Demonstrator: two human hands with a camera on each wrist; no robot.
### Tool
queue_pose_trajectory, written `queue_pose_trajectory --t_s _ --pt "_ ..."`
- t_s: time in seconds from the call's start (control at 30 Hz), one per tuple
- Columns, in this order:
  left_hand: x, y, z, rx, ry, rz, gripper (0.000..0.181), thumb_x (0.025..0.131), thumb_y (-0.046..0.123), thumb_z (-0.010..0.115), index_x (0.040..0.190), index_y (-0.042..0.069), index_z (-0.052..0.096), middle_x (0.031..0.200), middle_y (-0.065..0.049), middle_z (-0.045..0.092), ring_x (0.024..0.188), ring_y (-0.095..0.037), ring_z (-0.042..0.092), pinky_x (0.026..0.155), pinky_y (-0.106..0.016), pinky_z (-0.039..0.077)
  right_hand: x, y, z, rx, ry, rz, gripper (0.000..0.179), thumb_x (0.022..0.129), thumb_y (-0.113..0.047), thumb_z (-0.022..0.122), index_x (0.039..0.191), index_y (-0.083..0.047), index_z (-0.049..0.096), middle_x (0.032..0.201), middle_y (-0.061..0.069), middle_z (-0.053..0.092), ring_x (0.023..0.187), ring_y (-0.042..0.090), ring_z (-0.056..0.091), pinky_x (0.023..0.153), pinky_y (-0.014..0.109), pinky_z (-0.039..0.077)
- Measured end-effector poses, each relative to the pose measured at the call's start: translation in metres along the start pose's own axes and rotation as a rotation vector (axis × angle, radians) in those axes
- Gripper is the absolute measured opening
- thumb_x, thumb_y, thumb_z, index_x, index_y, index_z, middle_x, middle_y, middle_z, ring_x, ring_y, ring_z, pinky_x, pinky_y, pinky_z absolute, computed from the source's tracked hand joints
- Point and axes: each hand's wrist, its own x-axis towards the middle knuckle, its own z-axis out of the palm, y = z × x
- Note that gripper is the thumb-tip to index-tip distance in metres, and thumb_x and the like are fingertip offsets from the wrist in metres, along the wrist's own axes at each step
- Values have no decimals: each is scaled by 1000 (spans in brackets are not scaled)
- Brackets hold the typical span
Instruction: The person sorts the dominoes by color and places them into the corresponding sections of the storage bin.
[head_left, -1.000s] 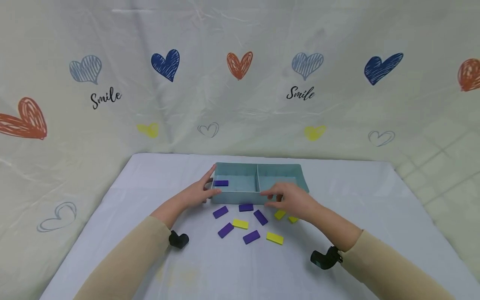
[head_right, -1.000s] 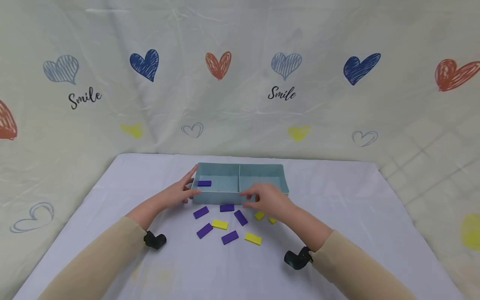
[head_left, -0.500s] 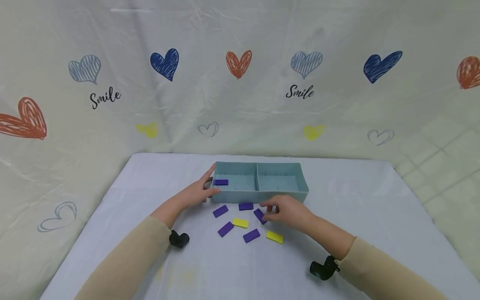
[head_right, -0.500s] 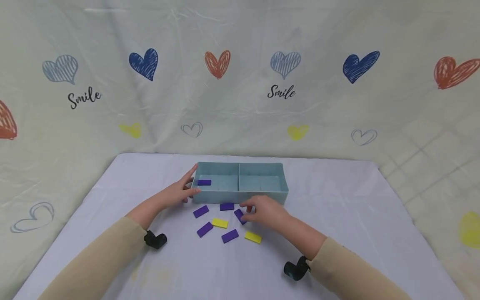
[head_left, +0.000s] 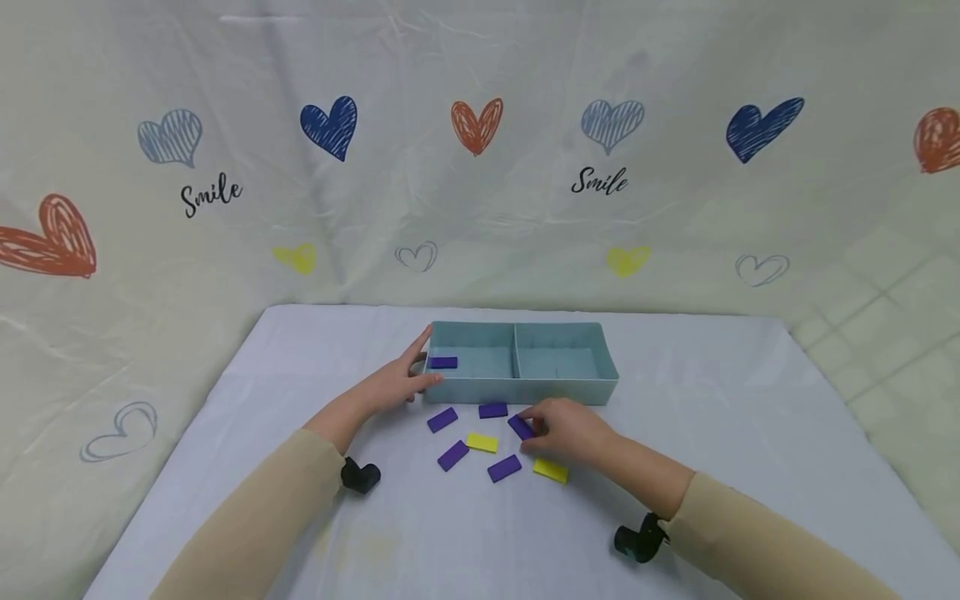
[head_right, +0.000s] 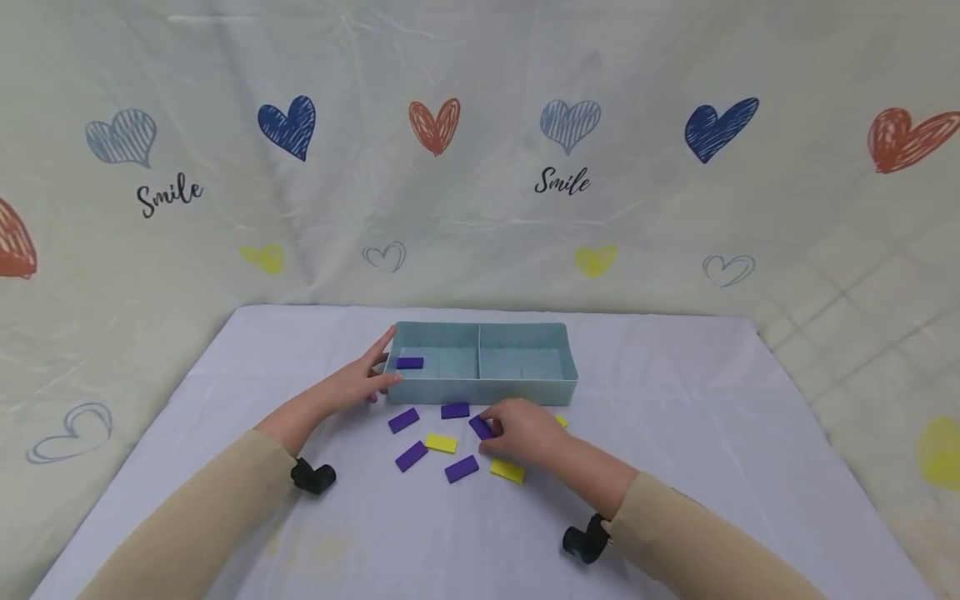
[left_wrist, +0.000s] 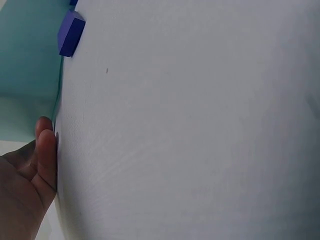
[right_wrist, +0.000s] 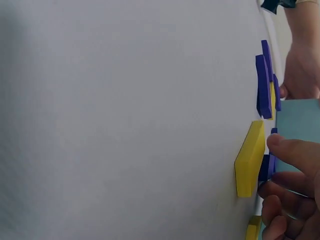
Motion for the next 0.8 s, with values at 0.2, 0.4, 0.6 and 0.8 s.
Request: queue_pose_trajectory --t_s 0.2,0.4,0.6,0.8 --pt "-1 1 0 8 2 -3 88 95 51 59 152 56 -8 163 -12 22 115 -32 59 92 -46 51 1 -2 1 -29 -2 6 42 81 -28 83 120 -16 73 82 -8 61 76 12 52 69 27 48" --pt "-1 1 0 19 2 -10 88 95 52 59 152 55 -8 163 -12 23 113 -31 60 91 -46 51 2 -2 2 -32 -9 7 40 83 -25 81 122 -16 72 81 -8 59 76 13 51 69 28 48" --pt "-3 4 0 17 3 -12 88 95 52 59 153 53 -8 162 -13 23 112 -30 60 91 -46 51 0 -2 1 -48 -2 -3 36 84 -19 79 120 -16 73 84 -6 61 77 13 52 70 29 49" --pt "-3 4 0 13 5 -11 88 95 53 59 153 53 -8 163 -12 23 118 -32 58 92 -46 51 -4 0 0 -34 17 -2 31 85 -17 78 116 -16 76 91 -5 65 80 11 55 74 30 51"
